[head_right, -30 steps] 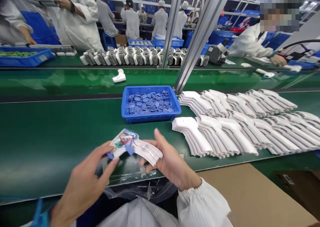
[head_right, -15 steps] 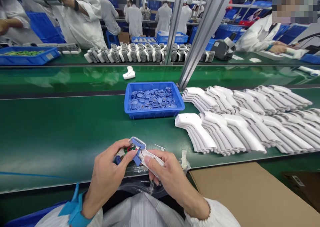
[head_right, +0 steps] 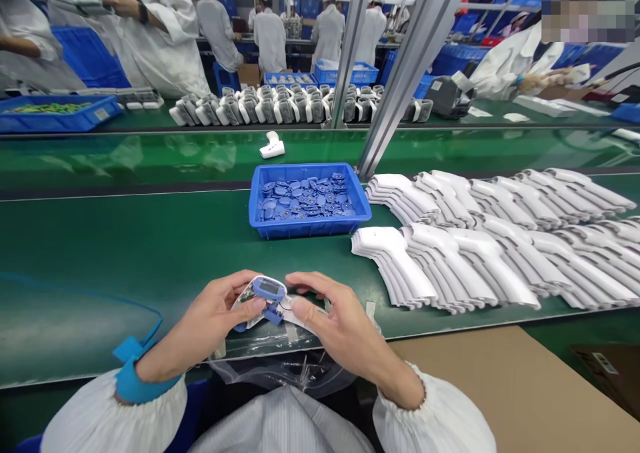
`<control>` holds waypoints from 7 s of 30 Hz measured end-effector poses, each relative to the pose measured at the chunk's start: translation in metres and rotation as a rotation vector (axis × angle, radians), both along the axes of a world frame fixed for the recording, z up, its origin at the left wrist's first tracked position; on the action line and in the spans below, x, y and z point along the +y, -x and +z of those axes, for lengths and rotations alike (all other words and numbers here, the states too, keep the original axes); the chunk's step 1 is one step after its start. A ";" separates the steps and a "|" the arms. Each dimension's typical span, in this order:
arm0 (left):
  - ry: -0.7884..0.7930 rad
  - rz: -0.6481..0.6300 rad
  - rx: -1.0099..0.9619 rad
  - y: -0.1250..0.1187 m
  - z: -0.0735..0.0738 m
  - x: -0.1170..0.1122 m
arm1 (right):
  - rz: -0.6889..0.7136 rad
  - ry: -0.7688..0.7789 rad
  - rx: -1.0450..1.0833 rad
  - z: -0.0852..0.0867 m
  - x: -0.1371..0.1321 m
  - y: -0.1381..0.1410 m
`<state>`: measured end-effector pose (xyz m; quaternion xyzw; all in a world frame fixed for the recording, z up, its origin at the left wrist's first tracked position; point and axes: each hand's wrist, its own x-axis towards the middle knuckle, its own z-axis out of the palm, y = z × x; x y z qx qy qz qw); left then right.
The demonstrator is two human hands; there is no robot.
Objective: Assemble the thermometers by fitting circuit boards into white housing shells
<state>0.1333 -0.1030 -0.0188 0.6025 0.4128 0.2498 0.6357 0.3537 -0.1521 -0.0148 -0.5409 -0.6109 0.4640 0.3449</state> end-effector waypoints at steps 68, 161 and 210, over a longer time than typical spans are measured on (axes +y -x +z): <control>0.161 0.256 -0.188 -0.009 -0.004 0.000 | -0.179 -0.814 -1.110 0.021 -0.014 0.005; -0.132 0.193 0.346 0.061 0.018 0.024 | 0.059 -0.356 -0.795 0.023 0.227 0.055; -1.003 0.111 0.525 0.000 0.014 0.021 | -0.193 -0.426 -0.079 0.008 0.042 0.044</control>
